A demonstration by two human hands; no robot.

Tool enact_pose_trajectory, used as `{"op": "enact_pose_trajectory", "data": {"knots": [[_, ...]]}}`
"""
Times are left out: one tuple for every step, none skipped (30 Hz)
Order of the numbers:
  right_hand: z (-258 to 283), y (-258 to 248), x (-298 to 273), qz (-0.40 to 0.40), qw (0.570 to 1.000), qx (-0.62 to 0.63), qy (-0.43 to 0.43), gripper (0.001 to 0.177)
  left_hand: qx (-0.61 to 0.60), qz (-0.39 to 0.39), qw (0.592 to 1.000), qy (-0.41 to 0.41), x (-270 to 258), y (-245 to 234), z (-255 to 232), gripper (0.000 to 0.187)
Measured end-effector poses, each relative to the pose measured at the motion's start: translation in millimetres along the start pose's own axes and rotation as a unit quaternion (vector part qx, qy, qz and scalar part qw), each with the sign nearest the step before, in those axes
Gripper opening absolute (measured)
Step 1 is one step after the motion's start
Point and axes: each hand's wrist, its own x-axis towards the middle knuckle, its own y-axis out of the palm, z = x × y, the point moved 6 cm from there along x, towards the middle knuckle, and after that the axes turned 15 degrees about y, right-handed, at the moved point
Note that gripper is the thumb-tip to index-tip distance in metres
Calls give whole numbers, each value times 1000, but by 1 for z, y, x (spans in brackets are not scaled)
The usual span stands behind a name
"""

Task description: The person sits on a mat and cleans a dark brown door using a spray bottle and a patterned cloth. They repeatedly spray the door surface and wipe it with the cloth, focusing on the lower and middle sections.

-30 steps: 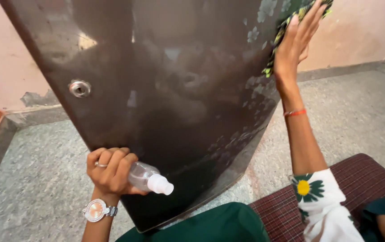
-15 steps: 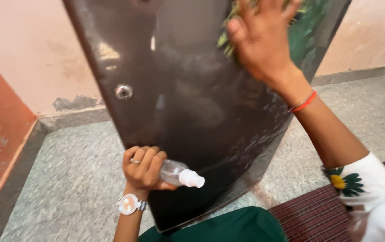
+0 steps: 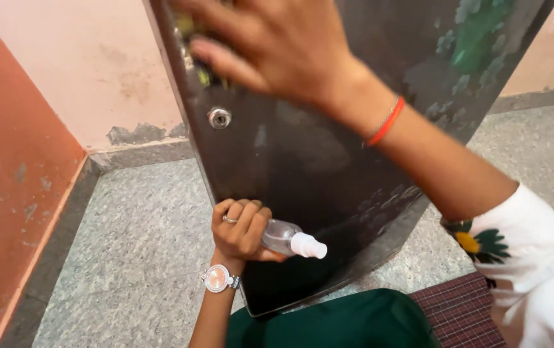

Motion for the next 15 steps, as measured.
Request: {"op": "enact_pose_trajectory", "data": {"knots": [[10,2,-12,-32,998,15,-46,50,-1,2,1000,4,-7,1,-5,79],[20,5,-23,-87,992,-8,-94,52,-4,4,1000,12,-14,2,-9,79],[30,12,-35,-141,979,-31,-143,54,-6,5,1000,19,-22,4,-13,80],[39,23,-47,-164,970,-47,-171,56,-12,12,1000,17,-31,7,-18,79],[47,35,-58,-189,960,-63,-199,58,-17,18,1000,15,-41,10,-22,79],[54,48,-67,-188,957,-73,-208,61,-22,24,999,14,-51,13,-26,79],[59,59,-76,-187,955,-87,-212,61,-24,26,999,8,-60,16,-31,78],[64,68,-85,-187,953,-99,-216,62,-26,29,999,2,-70,17,-38,78],[68,75,-95,-188,952,-114,-215,62,-28,32,999,-4,-78,19,-45,77],[71,82,-103,-186,950,-130,-213,62,-19,43,999,-16,-86,21,-52,74],[73,87,-108,-185,952,-126,-211,61,-10,53,998,-29,-93,22,-60,72],[76,91,-112,-181,953,-122,-208,60,-3,63,997,-42,-99,23,-66,70],[78,94,-117,-178,955,-118,-205,59,-12,80,996,-47,-104,24,-70,68],[82,100,-122,-147,960,-104,-212,61,-20,97,994,-53,-108,24,-73,66],[85,106,-128,-116,965,-90,-219,64,-28,113,991,-58,-110,23,-76,65]]}}
